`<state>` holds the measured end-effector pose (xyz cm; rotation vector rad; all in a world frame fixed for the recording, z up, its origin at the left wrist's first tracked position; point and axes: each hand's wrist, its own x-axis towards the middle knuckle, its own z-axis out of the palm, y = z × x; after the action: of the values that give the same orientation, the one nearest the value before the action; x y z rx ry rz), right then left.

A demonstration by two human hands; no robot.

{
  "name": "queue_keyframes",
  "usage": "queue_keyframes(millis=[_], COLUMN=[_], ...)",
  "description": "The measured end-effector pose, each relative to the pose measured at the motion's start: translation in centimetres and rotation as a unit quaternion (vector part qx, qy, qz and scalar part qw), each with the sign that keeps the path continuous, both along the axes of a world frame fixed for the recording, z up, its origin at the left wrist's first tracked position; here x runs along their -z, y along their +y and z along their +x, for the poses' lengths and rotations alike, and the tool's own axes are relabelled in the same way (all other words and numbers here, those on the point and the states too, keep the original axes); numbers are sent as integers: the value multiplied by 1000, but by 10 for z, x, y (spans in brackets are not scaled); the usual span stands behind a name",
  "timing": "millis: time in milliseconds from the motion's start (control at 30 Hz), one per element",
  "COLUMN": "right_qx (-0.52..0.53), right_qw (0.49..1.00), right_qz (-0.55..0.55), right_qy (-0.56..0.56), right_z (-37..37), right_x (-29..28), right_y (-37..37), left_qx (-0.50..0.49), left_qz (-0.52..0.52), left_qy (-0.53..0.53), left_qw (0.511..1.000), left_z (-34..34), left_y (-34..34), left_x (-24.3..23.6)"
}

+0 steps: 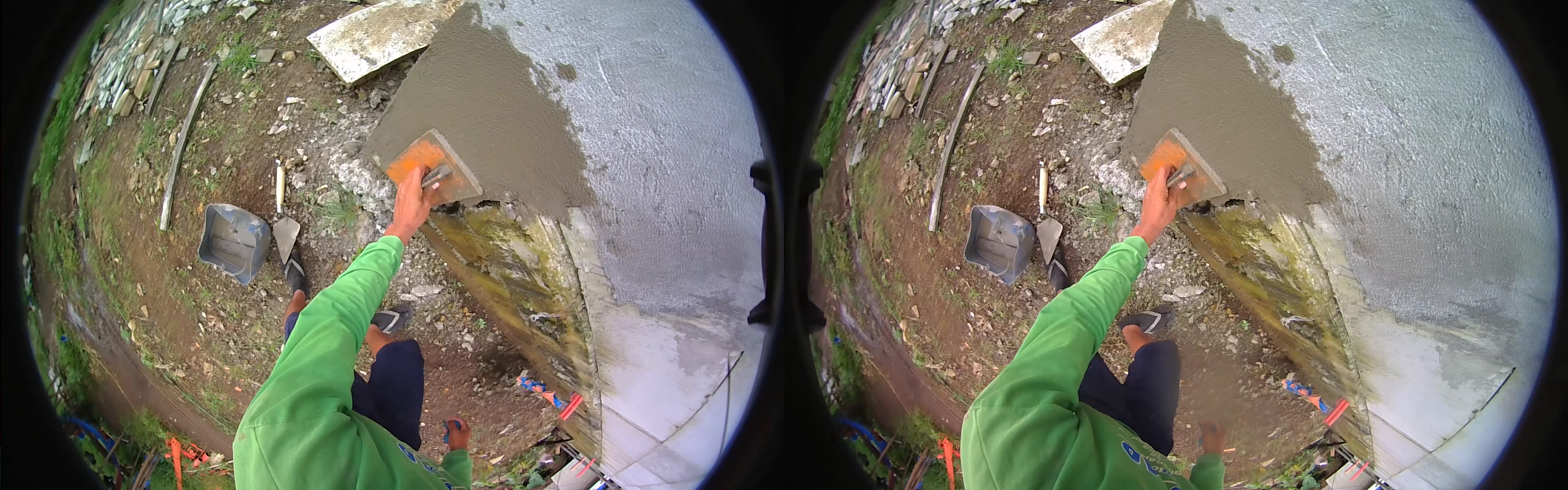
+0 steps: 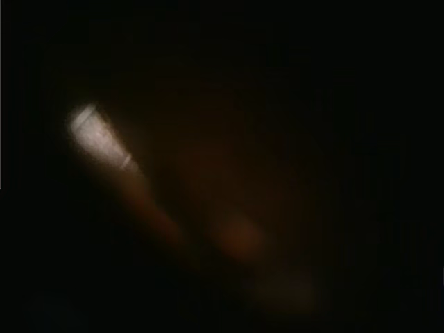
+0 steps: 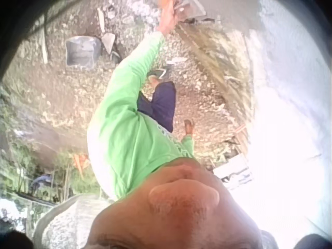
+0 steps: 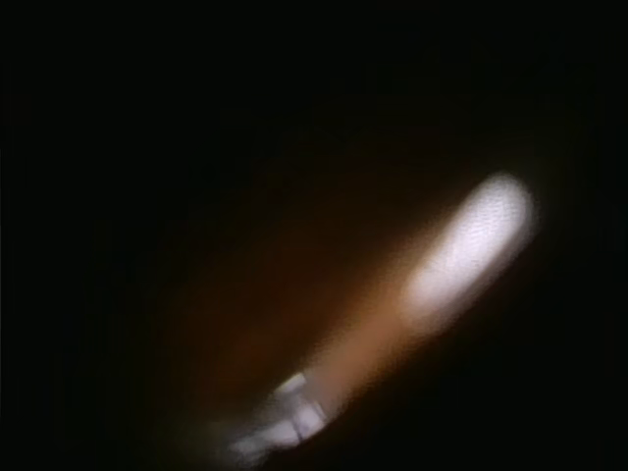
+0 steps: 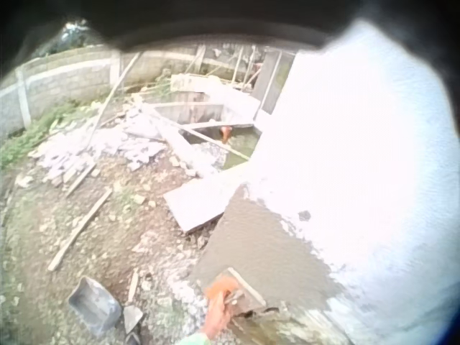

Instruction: The person smooths wet cement on a vertical wall using a trowel and a sponge. They repeatedly apply and level the cement, occasionally dipping the sponge into a bucket of water to clean the tool and continue smoothing the surface.

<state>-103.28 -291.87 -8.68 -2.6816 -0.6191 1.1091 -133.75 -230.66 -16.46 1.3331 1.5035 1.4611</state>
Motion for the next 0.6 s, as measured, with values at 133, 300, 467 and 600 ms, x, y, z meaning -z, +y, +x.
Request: queue_keyframes(millis=[133,300,467,600], right_qx=[-3,-19,58,-41], right_qw=[999,999,997,997], right_qz=[-46,-28,10,68], right_qy=[-23,-30,49,-2], right_z=[11,10,-29,0], right_x=[-10,1,-21,-6], right_y=[-33,-17,58,8], left_qx=[17,34,35,-20], left_qz=[71,58,-27,24], left_qy=[6,47,56,-75], left_qw=[997,997,997,997], left_z=[14,24,-7,-25], left_y=[-3,-8,-28,3], left_x=[-133,-86,26,-56])
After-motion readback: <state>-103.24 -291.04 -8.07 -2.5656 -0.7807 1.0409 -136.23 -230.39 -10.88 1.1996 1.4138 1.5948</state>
